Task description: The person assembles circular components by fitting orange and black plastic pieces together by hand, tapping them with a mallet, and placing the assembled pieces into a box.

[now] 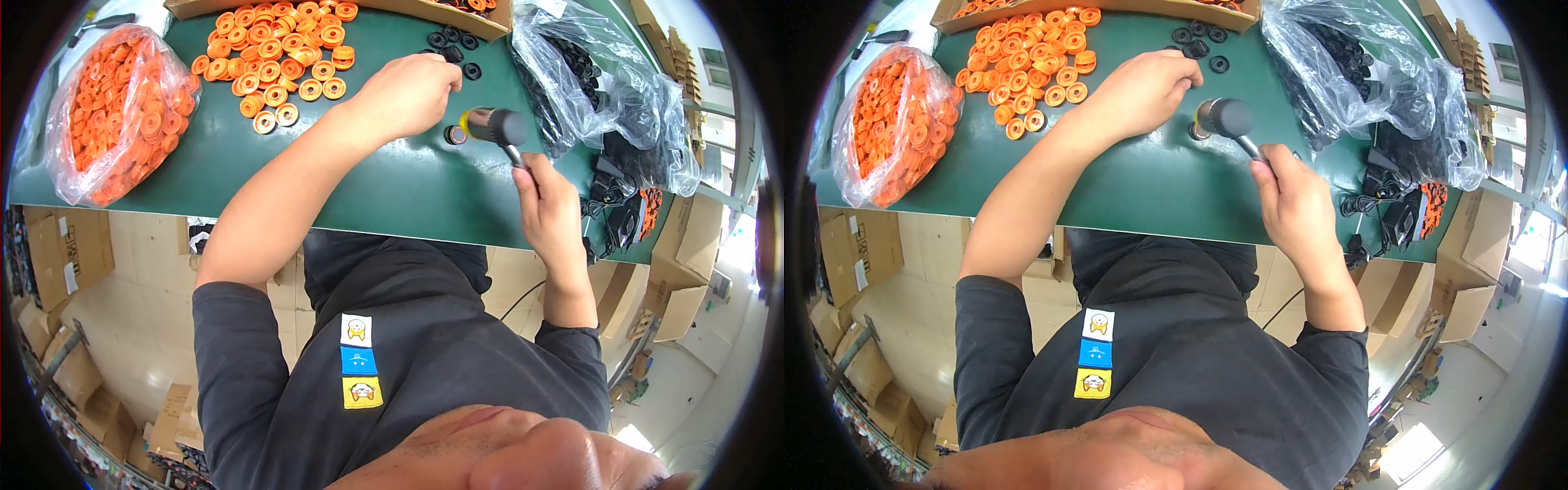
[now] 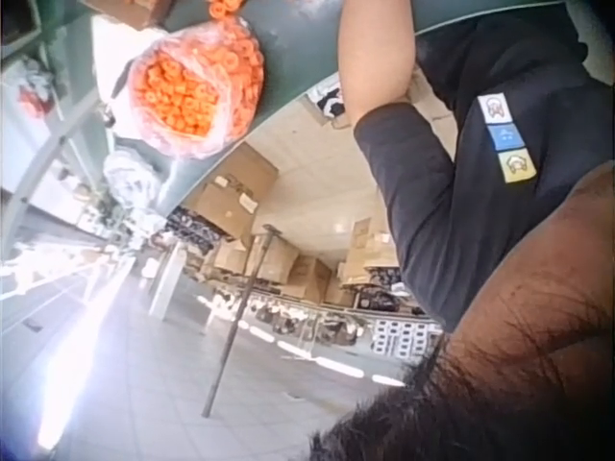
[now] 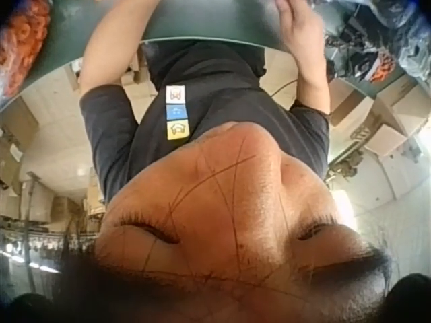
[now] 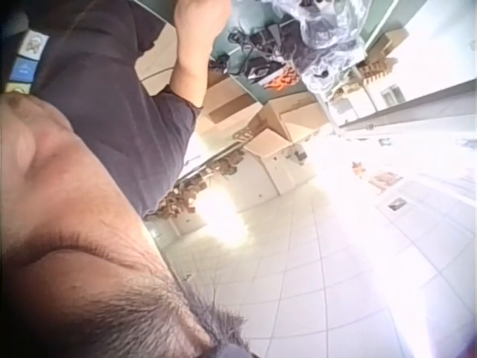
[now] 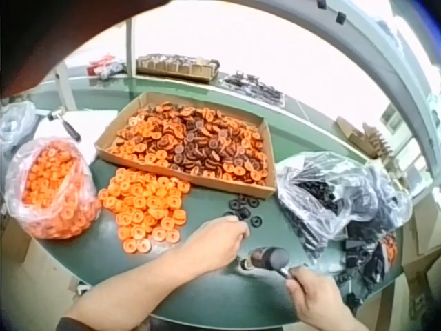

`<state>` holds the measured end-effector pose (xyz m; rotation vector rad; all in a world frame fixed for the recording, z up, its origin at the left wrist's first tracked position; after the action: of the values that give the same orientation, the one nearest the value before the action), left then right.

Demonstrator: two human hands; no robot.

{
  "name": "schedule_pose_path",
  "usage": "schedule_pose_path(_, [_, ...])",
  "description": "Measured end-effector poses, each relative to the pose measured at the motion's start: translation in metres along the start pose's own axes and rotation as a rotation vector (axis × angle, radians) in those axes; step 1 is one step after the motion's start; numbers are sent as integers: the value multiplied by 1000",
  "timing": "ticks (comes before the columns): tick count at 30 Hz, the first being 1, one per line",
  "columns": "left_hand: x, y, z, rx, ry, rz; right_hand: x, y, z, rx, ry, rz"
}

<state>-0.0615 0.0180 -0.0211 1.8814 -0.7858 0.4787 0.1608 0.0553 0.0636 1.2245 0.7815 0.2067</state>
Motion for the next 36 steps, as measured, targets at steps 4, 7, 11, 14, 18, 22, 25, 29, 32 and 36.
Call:
schedule_pose_path(4, [1, 1, -2, -24, 18, -5, 4, -7, 1, 23, 44, 0])
schedule_pose_path(7, [-2, -2, -3, -23, 6, 9, 12, -16, -3, -63, -1, 92])
schedule_pose_path(11, [-3, -2, 0, -5, -10, 15, 7, -7, 4, -15, -10, 14])
schedule_pose_path(14, [-2, -3, -2, -17, -4, 3, 14, -8, 9, 32, -34, -30])
schedule_pose_path(18, [-2, -1, -2, -19, 18, 0, 25, -17, 2, -48, -67, 2])
schedule_pose_path(22, [-1, -1, -2, -21, 13, 12, 26, -16, 4, 5, -104, -60])
schedule_pose_path(25, [0, 0, -2, -25, 6, 4, 29, -15, -1, -5, -107, -28])
schedule_pose_path(29, [0, 1, -2, -38, 8, 2, 22, -14, -5, -18, -101, -37])
schedule_pose_path(32, [2, 5, -2, -49, -17, -4, 24, -19, -11, -1, -66, -25])
schedule_pose_path(36, [13, 9, -2, -145, -59, 15, 46, -21, -15, -11, -106, -153])
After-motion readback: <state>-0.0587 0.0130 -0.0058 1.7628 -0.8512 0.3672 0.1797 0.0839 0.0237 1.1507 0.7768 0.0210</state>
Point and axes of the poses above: each hand's wrist, its own z-axis away from the middle knuckle, its own y-axis out of the back of the hand, x = y × z, the point moved 3 cm from there along -z, towards the middle knuckle, and after that the axes turned 14 degrees about -y, right-handed, at the moved point
